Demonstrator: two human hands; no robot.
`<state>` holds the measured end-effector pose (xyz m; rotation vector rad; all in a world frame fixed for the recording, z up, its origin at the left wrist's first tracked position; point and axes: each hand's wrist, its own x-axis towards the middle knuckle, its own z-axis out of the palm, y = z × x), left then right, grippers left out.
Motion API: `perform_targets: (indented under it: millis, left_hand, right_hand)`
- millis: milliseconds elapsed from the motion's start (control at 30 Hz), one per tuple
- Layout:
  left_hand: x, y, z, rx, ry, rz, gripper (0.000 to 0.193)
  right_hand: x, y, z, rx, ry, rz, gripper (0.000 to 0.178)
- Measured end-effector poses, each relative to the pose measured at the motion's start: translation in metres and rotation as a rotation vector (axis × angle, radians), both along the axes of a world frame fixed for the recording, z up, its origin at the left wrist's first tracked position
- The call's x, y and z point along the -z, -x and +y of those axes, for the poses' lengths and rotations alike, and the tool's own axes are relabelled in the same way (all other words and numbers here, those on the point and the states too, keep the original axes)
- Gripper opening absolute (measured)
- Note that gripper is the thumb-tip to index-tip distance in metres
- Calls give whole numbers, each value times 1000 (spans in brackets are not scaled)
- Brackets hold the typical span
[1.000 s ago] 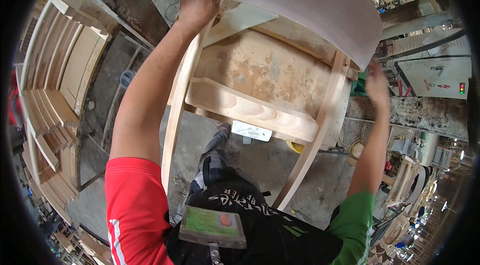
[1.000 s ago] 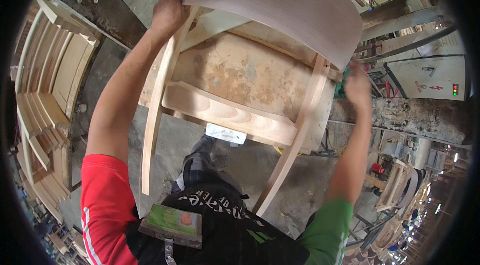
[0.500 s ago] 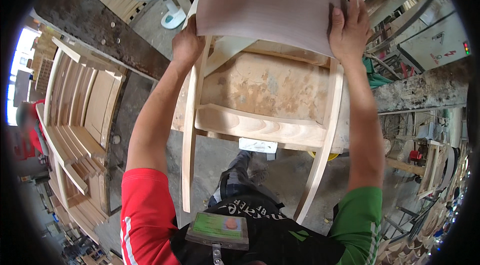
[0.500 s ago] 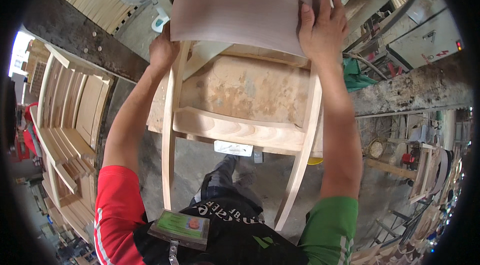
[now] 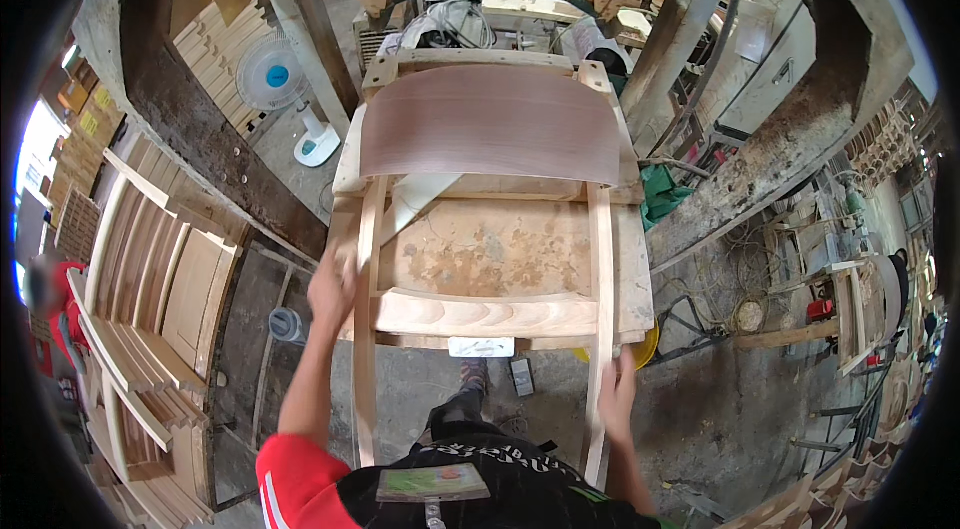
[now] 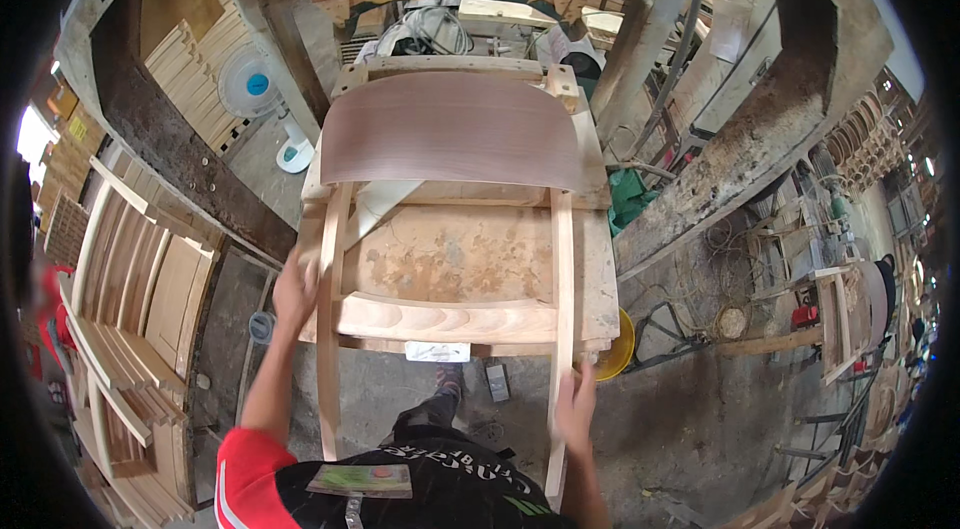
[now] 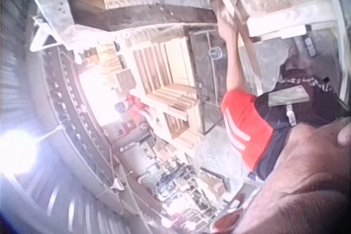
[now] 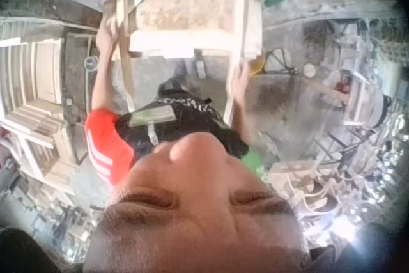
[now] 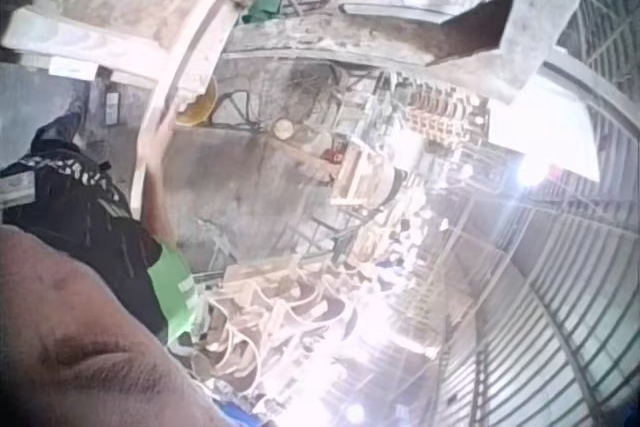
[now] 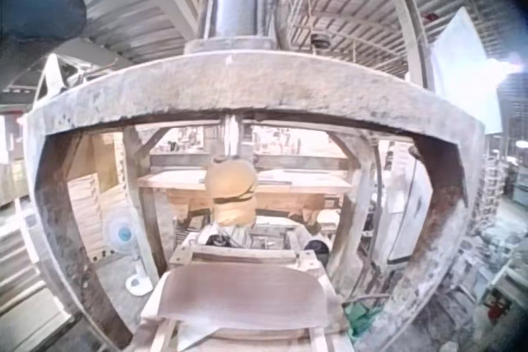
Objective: The person repeatedly picks up wooden chair frames, places them on a workbench, attaches curved backrests, and moves the assembled chairs to a nearby stack. The process is repeated multiple times in a workshop setting.
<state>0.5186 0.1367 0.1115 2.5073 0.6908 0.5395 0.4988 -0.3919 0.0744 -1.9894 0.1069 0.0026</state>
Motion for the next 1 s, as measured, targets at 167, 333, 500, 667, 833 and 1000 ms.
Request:
perform_targets:
  millis: [167, 333, 500, 667, 833, 1000]
  left_hand:
    - [32, 222, -65, -217, 470, 397, 67]
    - [43, 276, -124, -317, 1309, 252, 86]
    - [43, 222, -132, -325, 1146, 206, 86]
    - [21, 168, -124, -170, 1082, 93, 80]
    - [6, 127, -105, -162, 1067, 117, 75]
    - [6, 102, -85, -141, 1055, 107, 73]
  right_hand:
    - [42, 168, -53, 34, -100, 564, 54]
    - [76, 156, -76, 107, 180, 325, 53]
    - [18, 85, -66, 125, 62, 409, 45]
    - [-16, 17, -50, 95, 52, 325, 57]
    - [-20, -21, -31, 57, 39, 324, 54]
    - [-18, -34, -13, 87, -11, 376, 54]
